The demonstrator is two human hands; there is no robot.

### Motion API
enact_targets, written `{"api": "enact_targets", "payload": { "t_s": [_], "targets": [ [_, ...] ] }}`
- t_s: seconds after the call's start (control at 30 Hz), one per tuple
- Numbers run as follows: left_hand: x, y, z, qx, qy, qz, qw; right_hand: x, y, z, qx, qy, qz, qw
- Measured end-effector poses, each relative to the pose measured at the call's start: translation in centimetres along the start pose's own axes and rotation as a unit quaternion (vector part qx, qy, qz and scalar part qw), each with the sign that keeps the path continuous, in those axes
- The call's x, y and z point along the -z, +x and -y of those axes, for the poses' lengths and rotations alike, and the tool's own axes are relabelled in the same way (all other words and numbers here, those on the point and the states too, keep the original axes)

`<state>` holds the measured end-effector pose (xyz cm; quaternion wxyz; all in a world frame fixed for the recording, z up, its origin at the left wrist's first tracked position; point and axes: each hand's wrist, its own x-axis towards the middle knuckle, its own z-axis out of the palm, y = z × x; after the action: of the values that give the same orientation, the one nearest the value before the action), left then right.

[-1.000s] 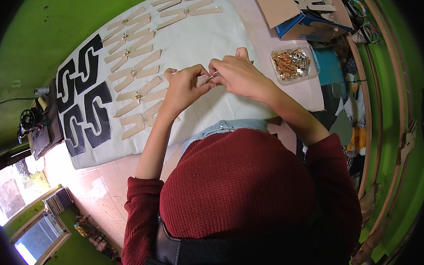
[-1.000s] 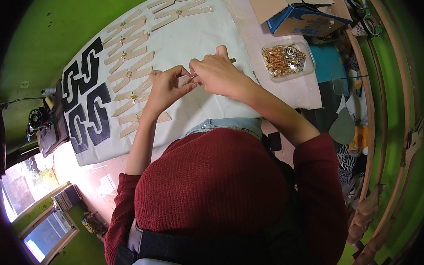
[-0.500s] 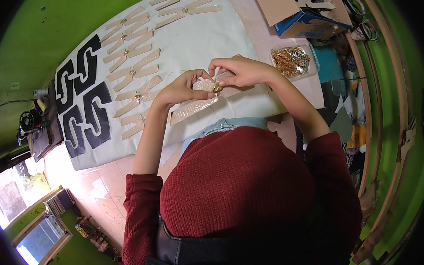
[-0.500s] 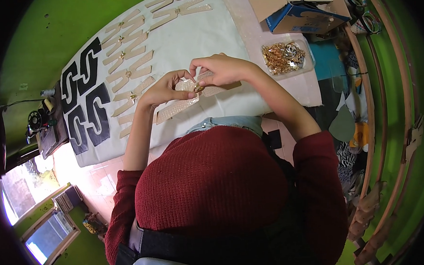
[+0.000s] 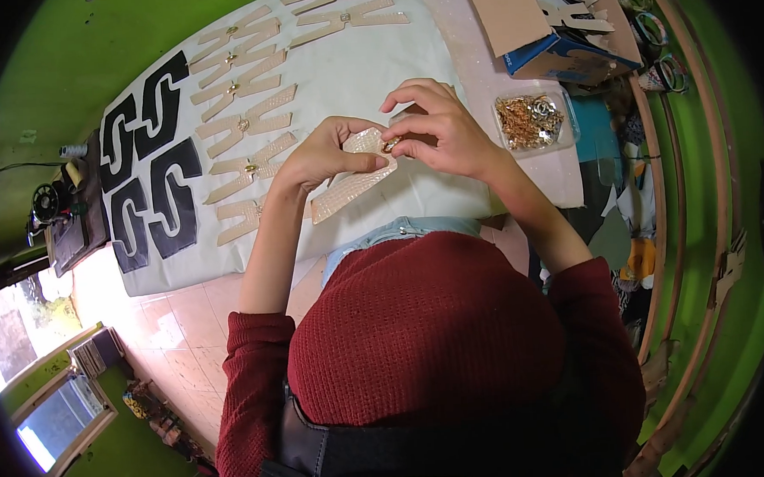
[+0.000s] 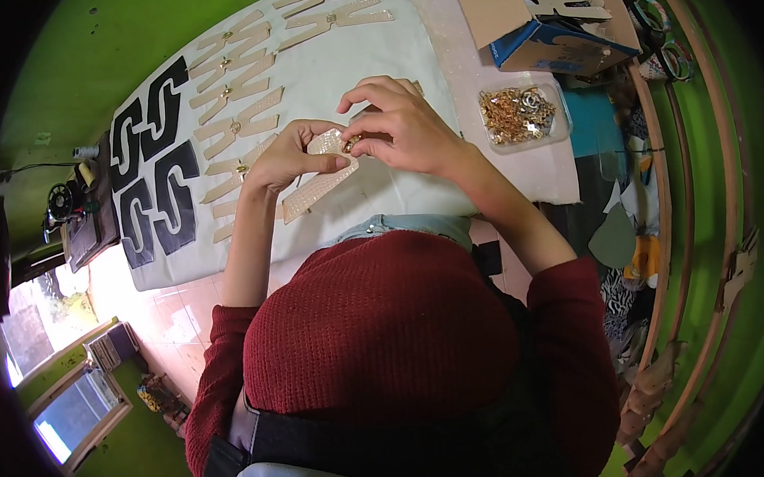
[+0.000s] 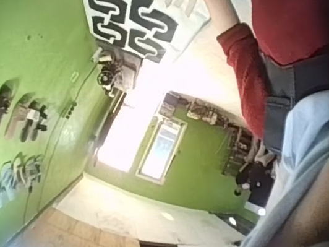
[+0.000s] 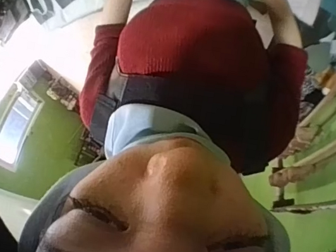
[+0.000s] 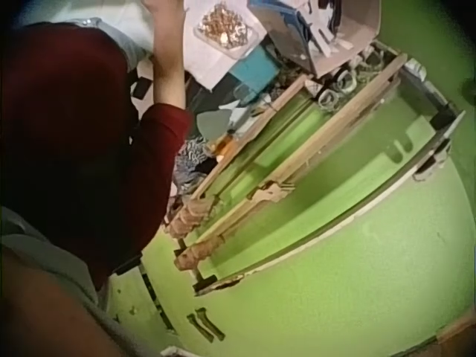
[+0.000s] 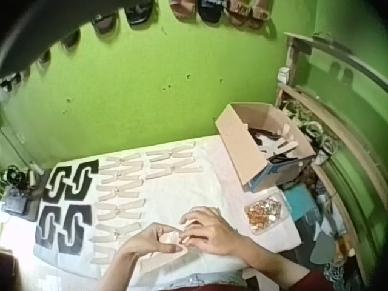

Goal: Attaching decorative metal studs to beige fabric shoe upper components at a work table.

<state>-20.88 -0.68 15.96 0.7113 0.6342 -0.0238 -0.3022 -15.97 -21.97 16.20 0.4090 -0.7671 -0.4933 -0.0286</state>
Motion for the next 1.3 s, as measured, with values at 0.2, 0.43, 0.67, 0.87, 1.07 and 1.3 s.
{"api": "enact_targets", "payload": {
  "t_s": [0.2,0.43,0.67,0.87,1.07,1.3],
  "targets": [
    [-0.8,-0.5,-0.1,-0.016,0.029,-0.037,0.999,-0.9,-0.6,0.7,-0.017,-0.042,-0.087,0.995],
    [-1.9,-0.7,-0.8,-0.059,0.126,-0.091,0.986,-1.7,-1.3,1.5,-0.055,-0.094,-0.148,0.983],
    [-1.0,-0.8,-0.7,-0.055,0.109,-0.068,0.990,-2.7,-2.0,1.8,-0.093,-0.067,-0.170,0.979],
    [-0.5,-1.1,-1.2,-0.071,0.159,0.002,0.985,1.6,0.0,1.9,-0.028,-0.105,-0.001,0.994],
    [-1.2,-0.8,-1.0,-0.190,0.238,-0.034,0.952,2.9,1.5,2.0,-0.137,-0.013,0.201,0.970],
    [-3.0,-1.6,-1.5,-0.042,0.251,-0.117,0.960,2.1,0.8,1.6,-0.217,0.129,0.151,0.956]
  ]
}}
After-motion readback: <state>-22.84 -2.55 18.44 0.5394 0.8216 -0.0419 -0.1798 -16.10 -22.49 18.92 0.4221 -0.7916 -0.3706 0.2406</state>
